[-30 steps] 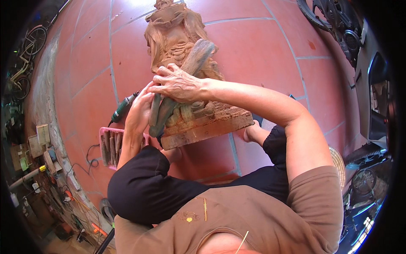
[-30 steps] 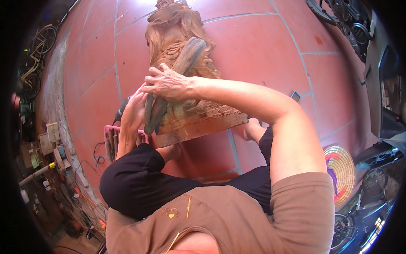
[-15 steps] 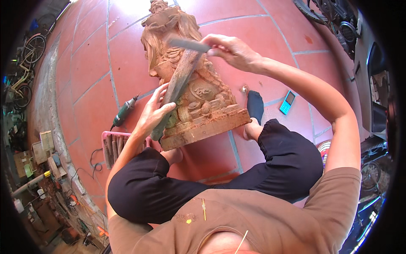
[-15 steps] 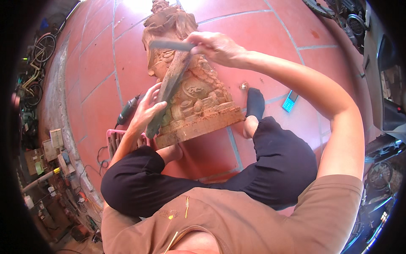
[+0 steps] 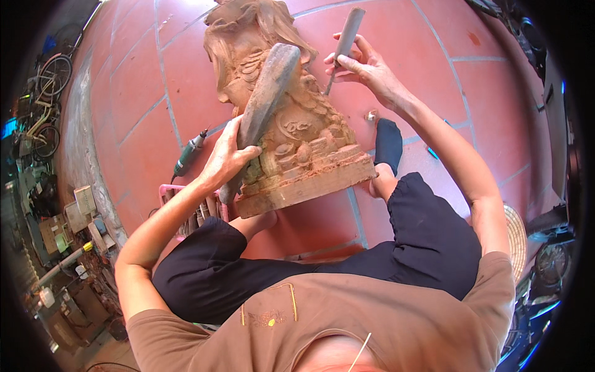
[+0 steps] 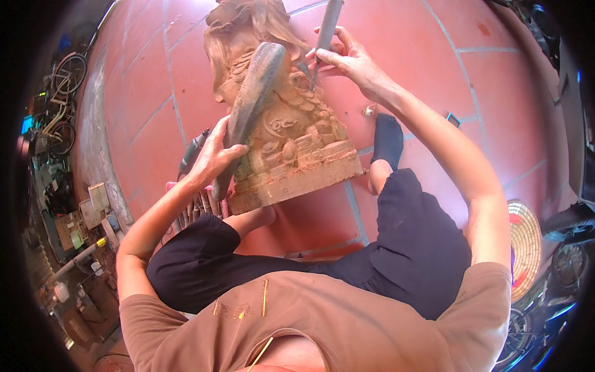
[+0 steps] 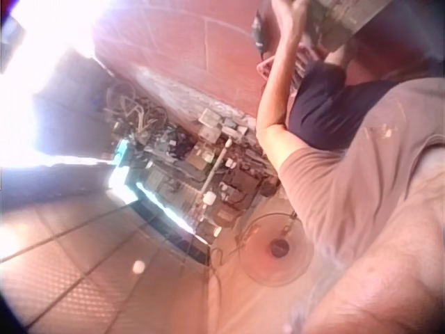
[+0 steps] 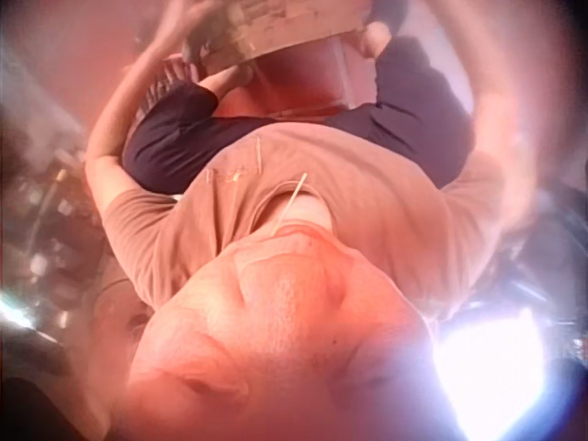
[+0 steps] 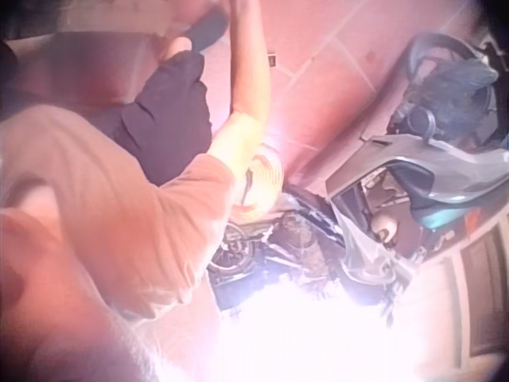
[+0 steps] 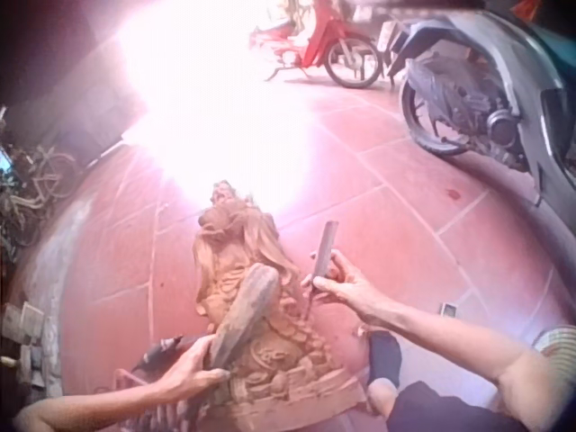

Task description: The person is carving a wooden sculpture using a chisel and mallet. They repeatedly strike the chisel to shape the wood, occasionally pausing to select a different chisel from a pink container.

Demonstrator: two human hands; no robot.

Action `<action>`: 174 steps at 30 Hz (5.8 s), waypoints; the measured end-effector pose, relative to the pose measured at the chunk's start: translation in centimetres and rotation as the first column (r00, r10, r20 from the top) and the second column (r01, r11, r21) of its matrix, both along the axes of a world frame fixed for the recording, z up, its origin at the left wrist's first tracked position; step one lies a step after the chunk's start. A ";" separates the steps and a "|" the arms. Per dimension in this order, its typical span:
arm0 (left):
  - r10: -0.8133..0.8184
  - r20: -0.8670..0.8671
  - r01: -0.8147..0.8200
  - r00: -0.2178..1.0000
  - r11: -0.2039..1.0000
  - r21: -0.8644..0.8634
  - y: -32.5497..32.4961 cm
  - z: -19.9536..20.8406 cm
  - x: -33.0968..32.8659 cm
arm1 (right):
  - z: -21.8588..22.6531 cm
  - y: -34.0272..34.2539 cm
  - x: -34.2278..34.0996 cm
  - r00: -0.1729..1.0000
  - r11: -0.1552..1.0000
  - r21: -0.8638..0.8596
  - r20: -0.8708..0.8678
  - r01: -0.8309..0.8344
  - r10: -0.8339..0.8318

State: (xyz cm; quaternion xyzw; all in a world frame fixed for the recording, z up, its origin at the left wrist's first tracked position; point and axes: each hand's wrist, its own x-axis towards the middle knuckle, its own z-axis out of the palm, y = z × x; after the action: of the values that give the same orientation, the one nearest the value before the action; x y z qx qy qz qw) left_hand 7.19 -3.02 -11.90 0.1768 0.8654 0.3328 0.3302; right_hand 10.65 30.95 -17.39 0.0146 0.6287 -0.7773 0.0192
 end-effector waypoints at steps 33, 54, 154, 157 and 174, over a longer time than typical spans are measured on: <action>0.054 0.099 -0.060 0.994 0.996 0.064 -0.4 0.7 -0.8 | -2.9 0.2 -1.1 0.971 0.838 -0.523 0.238 0.157 -0.033; 0.148 0.173 -0.167 0.974 0.981 0.102 -0.7 2.0 -2.6 | -2.3 -1.9 -1.6 0.988 0.995 0.075 -0.141 0.073 -0.062; -0.008 -0.387 0.003 0.922 1.000 -0.015 2.7 11.1 -3.2 | -0.8 -5.3 -2.6 0.964 0.835 0.544 -0.254 0.080 0.073; -0.112 -0.346 0.044 0.932 0.979 -0.198 3.1 11.4 -3.2 | -0.5 -5.4 -2.4 0.966 0.824 0.563 -0.243 0.066 0.089; 0.059 -0.251 -0.034 0.966 0.994 0.101 1.8 11.8 -3.8 | -0.2 -4.6 -1.8 0.978 0.933 0.357 -0.166 -0.058 0.124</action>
State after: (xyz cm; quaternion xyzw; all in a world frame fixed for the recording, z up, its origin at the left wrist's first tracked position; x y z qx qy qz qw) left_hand 3.43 -1.20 -0.10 0.2132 0.8874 0.3563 0.2003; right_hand 8.89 26.34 -17.61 -0.0838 0.7559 -0.6493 -0.0064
